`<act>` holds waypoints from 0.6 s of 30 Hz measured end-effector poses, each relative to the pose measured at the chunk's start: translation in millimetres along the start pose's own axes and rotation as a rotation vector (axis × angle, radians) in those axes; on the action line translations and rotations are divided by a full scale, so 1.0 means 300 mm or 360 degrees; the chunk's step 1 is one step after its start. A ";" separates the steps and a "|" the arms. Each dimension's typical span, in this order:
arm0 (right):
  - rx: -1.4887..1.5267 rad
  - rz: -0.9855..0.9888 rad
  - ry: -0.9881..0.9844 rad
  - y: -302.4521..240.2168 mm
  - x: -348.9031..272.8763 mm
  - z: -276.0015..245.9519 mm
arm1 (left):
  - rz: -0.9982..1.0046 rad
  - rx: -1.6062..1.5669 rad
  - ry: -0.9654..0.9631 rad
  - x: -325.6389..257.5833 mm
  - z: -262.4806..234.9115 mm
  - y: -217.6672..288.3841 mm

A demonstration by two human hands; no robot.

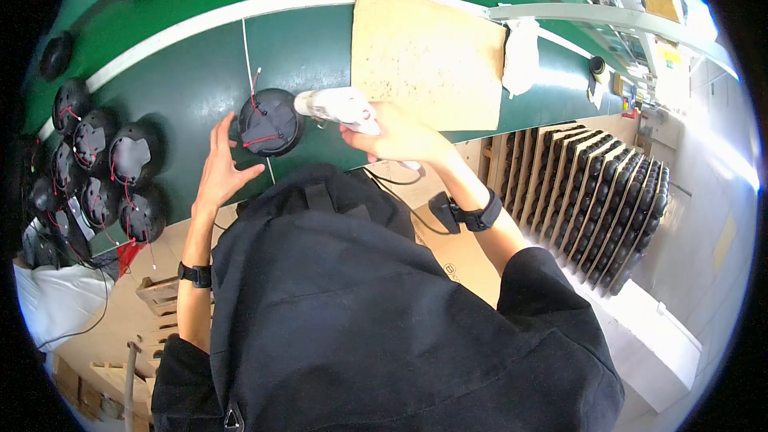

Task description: Applying hot glue to plastic components on an assembly line and moving items.

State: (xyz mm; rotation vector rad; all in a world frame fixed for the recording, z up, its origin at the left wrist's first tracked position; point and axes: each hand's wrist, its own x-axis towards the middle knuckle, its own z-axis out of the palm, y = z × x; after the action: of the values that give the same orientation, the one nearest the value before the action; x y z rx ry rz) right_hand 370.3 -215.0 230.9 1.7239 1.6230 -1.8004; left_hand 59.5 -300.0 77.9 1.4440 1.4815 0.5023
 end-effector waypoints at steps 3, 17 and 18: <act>0.0370 -0.0177 -0.0049 0.092 -0.048 -0.031 | -0.0025 0.0049 -0.0047 0.050 0.026 0.001; 0.1658 -0.0408 0.0666 0.406 -0.178 0.003 | 0.0238 0.0473 0.0616 0.672 -0.278 -0.046; 0.1556 -0.0398 0.0672 0.414 -0.180 0.009 | 0.0262 0.0583 0.0800 0.748 -0.399 -0.072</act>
State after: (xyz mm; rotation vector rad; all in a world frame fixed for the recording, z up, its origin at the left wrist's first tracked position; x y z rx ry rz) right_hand 476.5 -294.5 203.3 2.4896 1.1403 -2.8008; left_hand -12.8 -58.8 35.8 1.8258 1.9333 0.7658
